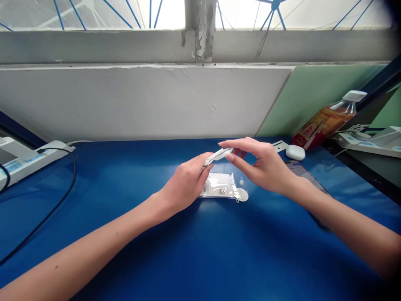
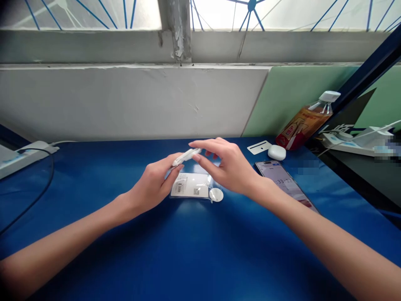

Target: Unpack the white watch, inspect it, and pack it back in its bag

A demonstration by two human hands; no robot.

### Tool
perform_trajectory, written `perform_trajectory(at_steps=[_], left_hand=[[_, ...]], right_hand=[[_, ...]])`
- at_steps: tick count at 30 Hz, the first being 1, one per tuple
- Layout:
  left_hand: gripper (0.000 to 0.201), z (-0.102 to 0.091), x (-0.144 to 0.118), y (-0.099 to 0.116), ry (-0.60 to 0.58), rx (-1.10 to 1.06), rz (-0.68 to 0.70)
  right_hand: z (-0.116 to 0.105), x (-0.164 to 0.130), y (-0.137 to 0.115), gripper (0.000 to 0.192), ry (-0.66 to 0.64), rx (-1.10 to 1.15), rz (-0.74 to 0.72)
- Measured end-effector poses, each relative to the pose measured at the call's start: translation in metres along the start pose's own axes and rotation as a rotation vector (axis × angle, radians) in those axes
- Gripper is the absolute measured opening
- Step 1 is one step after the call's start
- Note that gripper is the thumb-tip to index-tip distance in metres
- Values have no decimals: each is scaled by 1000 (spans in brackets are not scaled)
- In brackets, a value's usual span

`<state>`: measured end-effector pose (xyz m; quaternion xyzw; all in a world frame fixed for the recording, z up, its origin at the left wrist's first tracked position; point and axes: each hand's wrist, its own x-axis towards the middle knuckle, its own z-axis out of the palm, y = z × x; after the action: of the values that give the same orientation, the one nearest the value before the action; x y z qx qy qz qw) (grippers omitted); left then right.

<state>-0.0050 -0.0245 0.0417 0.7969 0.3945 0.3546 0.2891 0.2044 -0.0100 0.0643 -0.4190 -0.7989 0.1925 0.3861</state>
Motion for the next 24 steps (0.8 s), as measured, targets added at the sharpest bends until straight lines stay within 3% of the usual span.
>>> perform_trajectory(at_steps=[2,5,11,16,20,24], left_hand=[[35,4,-4,-6,-15,123,107],[36,13,-10,-13,-64,196,169],[41,21,-14,-13,-117,224,221],[70,18,-13,-24,-175,335,193],[65,18,-13,-35,-271,327,122],[54,19,-13,-37,-259,307,117]], right_hand=[[-1,-16,0,29,-20,33,52],[4,-38,2,25,-38,275,208],[13,-53,3,14,59,434,275],[2,-53,16,12,131,336,245],[-6,-53,33,8,148,186,244],[-11,-52,41,6,133,29,240]])
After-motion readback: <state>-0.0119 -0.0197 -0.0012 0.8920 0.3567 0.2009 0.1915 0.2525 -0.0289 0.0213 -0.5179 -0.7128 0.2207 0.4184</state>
